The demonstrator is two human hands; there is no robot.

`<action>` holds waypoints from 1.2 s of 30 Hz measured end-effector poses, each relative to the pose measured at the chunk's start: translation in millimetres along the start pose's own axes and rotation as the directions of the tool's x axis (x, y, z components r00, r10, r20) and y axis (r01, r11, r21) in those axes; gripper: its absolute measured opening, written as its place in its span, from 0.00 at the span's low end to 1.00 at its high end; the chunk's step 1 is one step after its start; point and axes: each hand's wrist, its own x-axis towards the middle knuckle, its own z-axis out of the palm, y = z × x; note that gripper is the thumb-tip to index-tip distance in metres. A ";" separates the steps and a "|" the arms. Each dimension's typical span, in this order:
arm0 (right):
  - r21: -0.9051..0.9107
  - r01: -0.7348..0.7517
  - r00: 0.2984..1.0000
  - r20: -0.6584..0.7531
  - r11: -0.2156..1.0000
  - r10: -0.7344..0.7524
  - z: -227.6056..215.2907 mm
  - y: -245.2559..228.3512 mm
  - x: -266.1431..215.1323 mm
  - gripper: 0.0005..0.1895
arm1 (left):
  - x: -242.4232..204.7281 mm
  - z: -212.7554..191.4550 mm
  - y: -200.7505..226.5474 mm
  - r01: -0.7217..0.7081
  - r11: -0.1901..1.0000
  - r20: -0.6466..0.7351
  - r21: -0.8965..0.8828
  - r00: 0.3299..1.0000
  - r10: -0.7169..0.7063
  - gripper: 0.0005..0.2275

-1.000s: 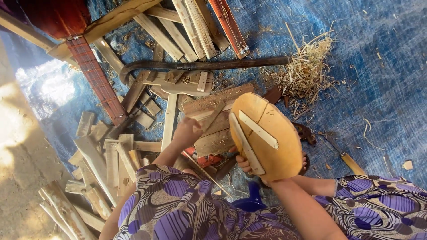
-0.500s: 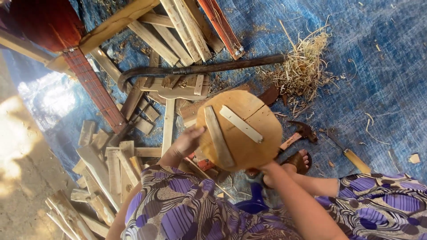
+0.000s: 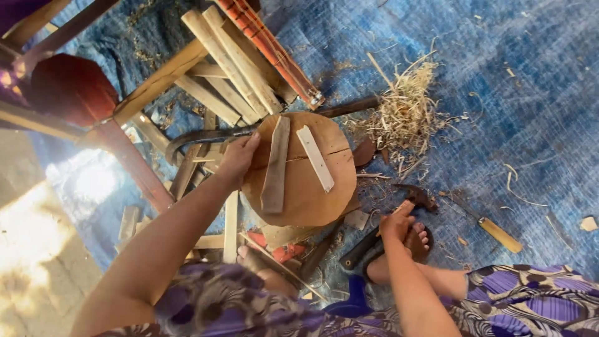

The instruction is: Shaping a wooden component for a musical instrument using a hand adze and hammer

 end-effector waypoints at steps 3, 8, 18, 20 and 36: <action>0.191 -0.136 0.990 -0.002 0.972 0.139 39.5 31.7 40.4 0.49 | 37.5 33.4 -35.3 -0.064 0.998 -0.007 -0.011 0.998 0.064 0.23; 0.530 -0.185 0.980 0.040 0.828 0.193 -50.8 -16.9 3.7 0.22 | 80.4 81.2 -133.4 -0.058 0.997 -0.086 -0.051 0.995 0.053 0.22; 0.692 0.125 0.859 0.283 0.711 -0.426 -155.3 -90.4 -48.9 0.13 | 56.8 136.8 -133.8 -0.385 -0.034 0.154 0.922 0.286 0.946 0.37; 0.658 0.201 0.825 0.286 0.725 -0.488 -154.3 -96.3 -56.0 0.15 | 45.1 157.8 -140.8 -0.434 -0.021 0.220 0.901 0.414 0.883 0.49; 0.322 0.776 0.596 -0.092 0.543 -0.798 -81.0 -99.3 -49.0 0.31 | 37.8 174.1 -144.3 -0.500 0.077 0.348 0.863 0.696 0.628 0.62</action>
